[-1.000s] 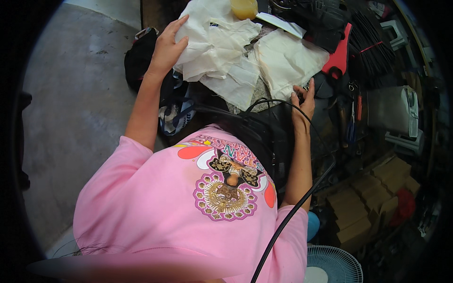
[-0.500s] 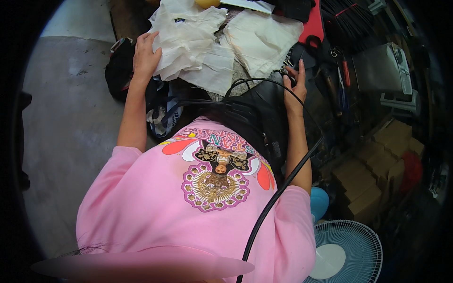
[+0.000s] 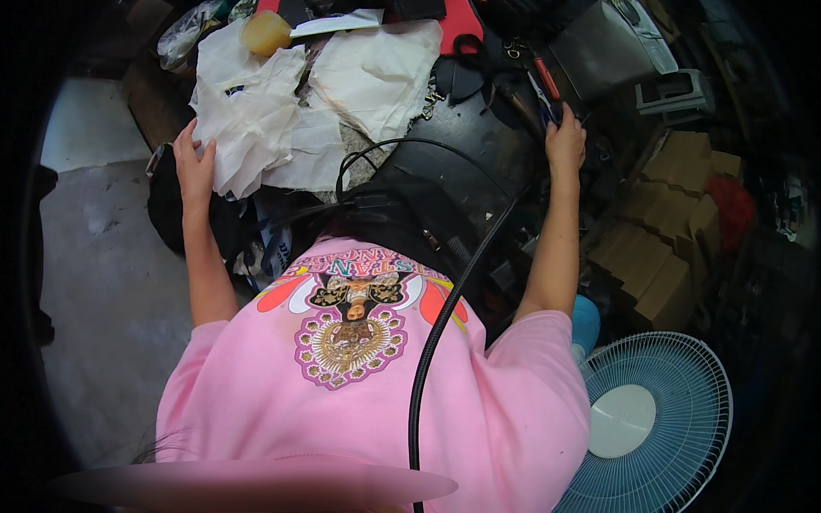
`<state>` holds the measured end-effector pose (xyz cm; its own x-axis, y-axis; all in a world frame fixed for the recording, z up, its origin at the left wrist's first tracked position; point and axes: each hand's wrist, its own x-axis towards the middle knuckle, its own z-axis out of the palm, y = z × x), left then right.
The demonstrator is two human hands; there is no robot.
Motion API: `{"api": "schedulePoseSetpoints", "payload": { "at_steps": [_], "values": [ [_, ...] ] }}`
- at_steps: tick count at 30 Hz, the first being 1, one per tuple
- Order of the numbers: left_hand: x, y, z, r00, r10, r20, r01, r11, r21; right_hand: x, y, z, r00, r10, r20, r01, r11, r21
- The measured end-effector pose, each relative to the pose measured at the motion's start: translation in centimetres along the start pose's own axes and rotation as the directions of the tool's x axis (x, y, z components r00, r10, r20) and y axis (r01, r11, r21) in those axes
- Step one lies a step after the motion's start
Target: The person irons a white cloth on a workbench using a red electric iron. They repeatedly lift and reposition the cloth, press it flat, and iron different sections. A small blue container and a hammer are briefly handled and set aside during the process.
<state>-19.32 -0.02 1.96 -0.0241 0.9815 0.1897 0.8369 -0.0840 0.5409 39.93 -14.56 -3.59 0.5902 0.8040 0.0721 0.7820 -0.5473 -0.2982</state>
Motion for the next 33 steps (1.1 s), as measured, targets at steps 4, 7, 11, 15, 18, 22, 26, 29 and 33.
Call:
{"api": "schedulePoseSetpoints", "payload": {
  "at_steps": [4,7,11,15,18,22,26,29,33],
  "values": [
    [-0.4,-0.8,0.0,0.998,0.062,-0.008,-0.062,0.998,-0.001,1.7,3.9,1.0,0.986,0.057,0.154,-0.063,0.998,0.032],
    [-0.2,-1.4,0.4,0.977,0.199,-0.081,-0.189,0.976,0.111,3.5,6.1,1.6,0.962,0.021,0.273,-0.062,0.988,0.143],
    [-0.4,-2.1,0.5,0.968,0.216,-0.127,-0.205,0.974,0.095,3.7,5.3,-1.2,0.952,-0.018,0.307,-0.048,0.978,0.205],
    [-1.0,-2.1,0.4,0.994,0.067,-0.089,-0.065,0.998,0.02,0.6,-0.9,-8.1,0.905,-0.221,0.364,-0.075,0.759,0.646],
    [-1.5,-1.4,0.5,0.995,0.052,-0.088,-0.052,0.999,0.002,-1.3,-8.7,-9.8,0.879,-0.436,0.194,0.217,0.728,0.651],
    [-1.6,-0.5,0.7,0.998,0.03,-0.06,-0.031,0.999,-0.014,-1.7,-18.0,-9.7,0.762,-0.591,0.265,0.532,0.804,0.264],
    [-1.9,0.0,0.5,0.996,0.042,-0.074,-0.041,0.999,0.023,-1.4,-24.6,-7.1,0.392,-0.877,0.279,0.913,0.409,0.004],
    [-2.0,0.1,0.7,0.995,0.048,-0.084,-0.045,0.998,0.04,-1.6,-27.3,-4.4,0.211,-0.938,0.275,0.973,0.229,0.034],
    [-2.2,0.1,0.8,0.991,0.091,-0.1,-0.083,0.994,0.076,-1.9,-28.1,-2.2,0.213,-0.925,0.314,0.976,0.217,-0.022]
  ]
}}
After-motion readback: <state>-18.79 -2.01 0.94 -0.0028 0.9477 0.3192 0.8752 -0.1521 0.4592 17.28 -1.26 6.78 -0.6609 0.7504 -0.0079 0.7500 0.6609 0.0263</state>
